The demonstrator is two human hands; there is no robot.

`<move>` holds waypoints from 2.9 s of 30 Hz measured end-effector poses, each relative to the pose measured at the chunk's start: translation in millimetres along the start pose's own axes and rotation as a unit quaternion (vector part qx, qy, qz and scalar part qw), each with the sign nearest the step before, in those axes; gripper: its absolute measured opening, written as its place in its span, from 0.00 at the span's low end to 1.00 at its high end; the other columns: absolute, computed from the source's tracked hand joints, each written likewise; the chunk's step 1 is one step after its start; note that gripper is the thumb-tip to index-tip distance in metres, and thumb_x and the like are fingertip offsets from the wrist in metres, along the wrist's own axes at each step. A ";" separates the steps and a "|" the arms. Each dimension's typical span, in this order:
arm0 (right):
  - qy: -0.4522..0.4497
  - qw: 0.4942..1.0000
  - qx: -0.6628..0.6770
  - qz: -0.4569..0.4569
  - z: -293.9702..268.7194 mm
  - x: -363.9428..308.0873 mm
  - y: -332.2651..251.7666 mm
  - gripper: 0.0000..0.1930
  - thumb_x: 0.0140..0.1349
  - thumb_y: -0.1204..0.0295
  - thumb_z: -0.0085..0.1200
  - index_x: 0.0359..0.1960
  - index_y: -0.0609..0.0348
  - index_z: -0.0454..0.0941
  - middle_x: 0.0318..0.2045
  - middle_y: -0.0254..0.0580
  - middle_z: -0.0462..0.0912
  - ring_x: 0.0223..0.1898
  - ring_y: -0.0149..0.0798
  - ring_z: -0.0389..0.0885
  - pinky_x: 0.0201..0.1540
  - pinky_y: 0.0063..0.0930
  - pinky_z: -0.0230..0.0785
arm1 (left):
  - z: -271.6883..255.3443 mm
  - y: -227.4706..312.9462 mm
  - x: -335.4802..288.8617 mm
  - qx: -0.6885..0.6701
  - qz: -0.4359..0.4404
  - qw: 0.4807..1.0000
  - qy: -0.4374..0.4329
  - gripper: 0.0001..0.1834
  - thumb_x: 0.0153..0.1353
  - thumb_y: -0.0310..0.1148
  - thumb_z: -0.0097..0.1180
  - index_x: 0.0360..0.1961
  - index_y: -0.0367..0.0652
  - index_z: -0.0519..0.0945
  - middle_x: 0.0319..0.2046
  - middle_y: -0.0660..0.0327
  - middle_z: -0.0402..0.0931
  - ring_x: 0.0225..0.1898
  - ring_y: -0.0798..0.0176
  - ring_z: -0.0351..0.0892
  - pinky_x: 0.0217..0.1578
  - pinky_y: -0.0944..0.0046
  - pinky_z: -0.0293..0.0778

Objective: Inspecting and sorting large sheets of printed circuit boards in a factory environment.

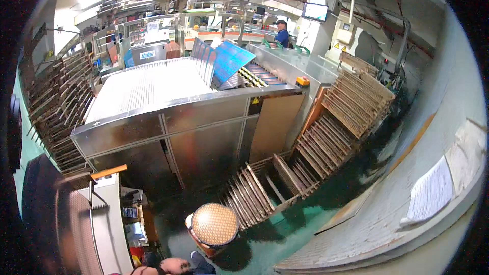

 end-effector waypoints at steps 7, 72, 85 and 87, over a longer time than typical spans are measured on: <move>0.031 0.999 0.026 -0.034 -87.0 86.9 -119.0 0.25 0.65 0.55 0.50 0.59 0.54 0.78 0.54 0.57 0.82 0.56 0.58 0.79 0.60 0.47 0.71 | -156.2 -70.0 24.2 0.078 0.017 0.991 0.111 0.24 0.65 0.50 0.51 0.56 0.50 0.80 0.51 0.50 0.81 0.55 0.45 0.79 0.55 0.48 0.75; 0.392 0.520 0.685 -0.327 -818.3 570.0 -500.6 0.19 0.75 0.62 0.50 0.48 0.71 0.79 0.42 0.43 0.84 0.39 0.37 0.79 0.45 0.33 0.73 | -695.8 -4.3 150.7 0.197 -0.084 0.719 0.661 0.10 0.54 0.34 0.58 0.35 0.43 0.82 0.40 0.56 0.81 0.43 0.49 0.79 0.47 0.52 0.76; 0.491 0.563 0.597 -0.292 -791.1 501.4 -539.4 0.34 0.76 0.49 0.41 0.26 0.71 0.79 0.21 0.41 0.80 0.24 0.38 0.72 0.32 0.41 0.67 | -696.4 -6.2 154.1 0.185 -0.078 0.720 0.665 0.09 0.54 0.34 0.57 0.34 0.43 0.83 0.39 0.56 0.82 0.43 0.49 0.80 0.47 0.52 0.75; 0.521 0.561 0.560 -0.319 -787.7 507.3 -546.8 0.35 0.77 0.48 0.40 0.24 0.71 0.78 0.19 0.41 0.80 0.22 0.41 0.73 0.32 0.41 0.67 | -698.5 -4.4 153.5 0.201 -0.052 0.713 0.669 0.09 0.52 0.34 0.58 0.34 0.43 0.82 0.38 0.56 0.81 0.41 0.50 0.80 0.45 0.52 0.77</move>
Point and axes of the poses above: each hand's wrist, its own x-axis towards the middle knuckle, its own z-axis out of the palm, y = z × x, the point moved 2 cm from there along x, towards the middle knuckle
